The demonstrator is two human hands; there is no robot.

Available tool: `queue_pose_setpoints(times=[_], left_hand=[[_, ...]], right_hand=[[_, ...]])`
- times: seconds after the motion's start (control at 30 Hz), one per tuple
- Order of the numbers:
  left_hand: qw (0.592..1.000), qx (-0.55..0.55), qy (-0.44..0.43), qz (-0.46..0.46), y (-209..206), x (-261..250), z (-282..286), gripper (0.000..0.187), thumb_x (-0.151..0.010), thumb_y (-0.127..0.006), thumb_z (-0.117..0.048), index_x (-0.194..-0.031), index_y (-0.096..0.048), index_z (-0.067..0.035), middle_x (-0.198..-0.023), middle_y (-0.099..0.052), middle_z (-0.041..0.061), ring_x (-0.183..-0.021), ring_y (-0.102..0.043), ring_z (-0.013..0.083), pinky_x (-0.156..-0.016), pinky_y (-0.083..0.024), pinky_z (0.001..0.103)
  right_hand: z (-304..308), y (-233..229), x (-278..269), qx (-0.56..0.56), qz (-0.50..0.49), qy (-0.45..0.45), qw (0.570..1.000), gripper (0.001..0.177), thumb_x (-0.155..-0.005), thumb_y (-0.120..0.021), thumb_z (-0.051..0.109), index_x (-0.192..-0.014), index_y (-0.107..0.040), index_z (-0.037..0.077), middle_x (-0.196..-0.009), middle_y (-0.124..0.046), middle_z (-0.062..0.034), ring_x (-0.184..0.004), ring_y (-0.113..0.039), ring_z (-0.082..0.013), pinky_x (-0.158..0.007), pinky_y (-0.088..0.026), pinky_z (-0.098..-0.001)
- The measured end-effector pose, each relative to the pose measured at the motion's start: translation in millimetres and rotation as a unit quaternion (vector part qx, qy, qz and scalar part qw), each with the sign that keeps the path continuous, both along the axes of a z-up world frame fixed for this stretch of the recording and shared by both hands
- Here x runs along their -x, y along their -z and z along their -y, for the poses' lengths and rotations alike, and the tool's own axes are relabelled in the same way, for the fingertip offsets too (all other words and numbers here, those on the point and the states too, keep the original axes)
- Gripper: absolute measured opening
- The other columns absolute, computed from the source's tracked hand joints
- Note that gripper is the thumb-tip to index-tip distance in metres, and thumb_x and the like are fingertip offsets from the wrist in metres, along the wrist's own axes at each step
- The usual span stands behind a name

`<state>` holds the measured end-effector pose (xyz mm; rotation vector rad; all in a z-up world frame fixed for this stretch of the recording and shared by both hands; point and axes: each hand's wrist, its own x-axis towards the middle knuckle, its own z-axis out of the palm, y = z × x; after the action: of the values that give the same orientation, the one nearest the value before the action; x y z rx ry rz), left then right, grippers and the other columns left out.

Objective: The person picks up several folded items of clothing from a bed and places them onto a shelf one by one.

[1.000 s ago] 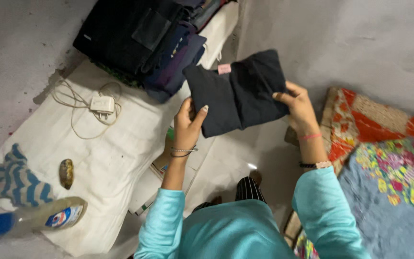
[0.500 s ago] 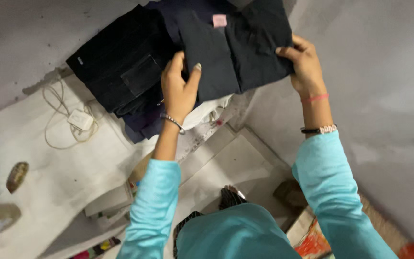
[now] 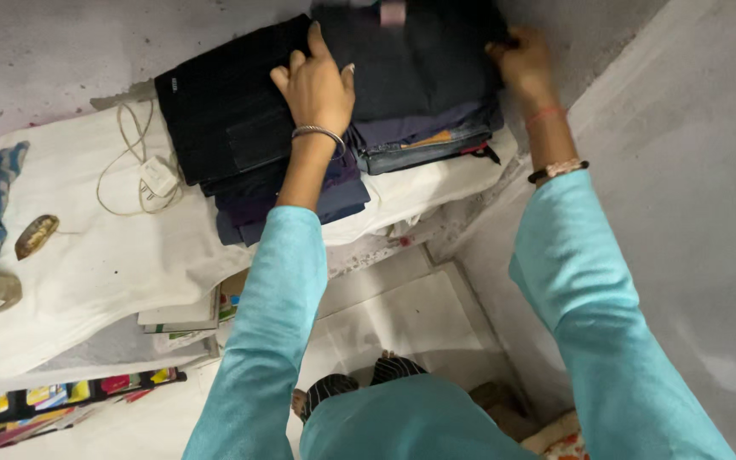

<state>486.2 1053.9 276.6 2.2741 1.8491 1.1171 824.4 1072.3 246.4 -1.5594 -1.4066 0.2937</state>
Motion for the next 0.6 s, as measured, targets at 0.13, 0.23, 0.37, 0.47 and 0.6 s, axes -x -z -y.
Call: queue_pose_setpoints(times=[0.13,0.23,0.37,0.47,0.6], left_hand=[[0.981,-0.171,-0.016,-0.089,-3,-8,19,0.067,-0.086,-0.068,-0.034,-0.144,-0.056,-0.002,-0.131,-0.064,0.02,-0.122,-0.053,0.036,-0.101,-0.028,0.055],[0.977,-0.11,0.021,-0.182,-2,-12,32,0.063,-0.099,-0.055,-0.048,-0.141,-0.055,-0.001,-0.148,-0.055,0.018,-0.143,-0.043,0.0352,-0.115,-0.009,0.066],[0.954,0.039,0.006,-0.298,8,-14,45,0.08,-0.104,-0.037,-0.062,-0.148,-0.047,0.004,-0.157,-0.044,0.02,-0.15,-0.034,0.0314,-0.115,0.009,0.072],[0.944,0.026,0.003,-0.33,17,-11,43,0.084,-0.104,-0.033,-0.064,-0.151,-0.044,0.004,-0.157,-0.043,0.022,-0.15,-0.033,0.0303,-0.114,0.01,0.071],[0.946,0.019,0.002,-0.323,21,-14,39,0.085,-0.099,-0.033,-0.065,-0.15,-0.043,0.003,-0.156,-0.043,0.021,-0.148,-0.032,0.0293,-0.114,0.009,0.07]], right_hand=[[26,7,25,-0.082,0.282,0.047,0.955,0.055,-0.1,-0.076,0.02,-0.147,-0.056,0.0,-0.14,-0.057,-0.0271,-0.126,-0.053,-0.0436,-0.105,-0.045,-0.0497],[48,-10,56,-0.143,0.31,-0.04,0.939,0.052,-0.106,-0.073,0.026,-0.15,-0.055,0.003,-0.151,-0.053,-0.0258,-0.139,-0.048,-0.0412,-0.115,-0.038,-0.0539],[69,-9,83,-0.096,0.355,-0.097,0.925,0.048,-0.108,-0.062,0.035,-0.147,-0.06,0.007,-0.151,-0.053,-0.0219,-0.141,-0.044,-0.0397,-0.114,-0.027,-0.0633],[73,2,87,-0.075,0.356,-0.082,0.928,0.048,-0.111,-0.056,0.039,-0.145,-0.062,0.007,-0.152,-0.053,-0.0178,-0.143,-0.043,-0.0385,-0.116,-0.024,-0.0651],[74,6,90,-0.074,0.364,-0.072,0.926,0.05,-0.111,-0.054,0.04,-0.146,-0.06,0.004,-0.153,-0.053,-0.0159,-0.146,-0.042,-0.0373,-0.12,-0.023,-0.0638]])
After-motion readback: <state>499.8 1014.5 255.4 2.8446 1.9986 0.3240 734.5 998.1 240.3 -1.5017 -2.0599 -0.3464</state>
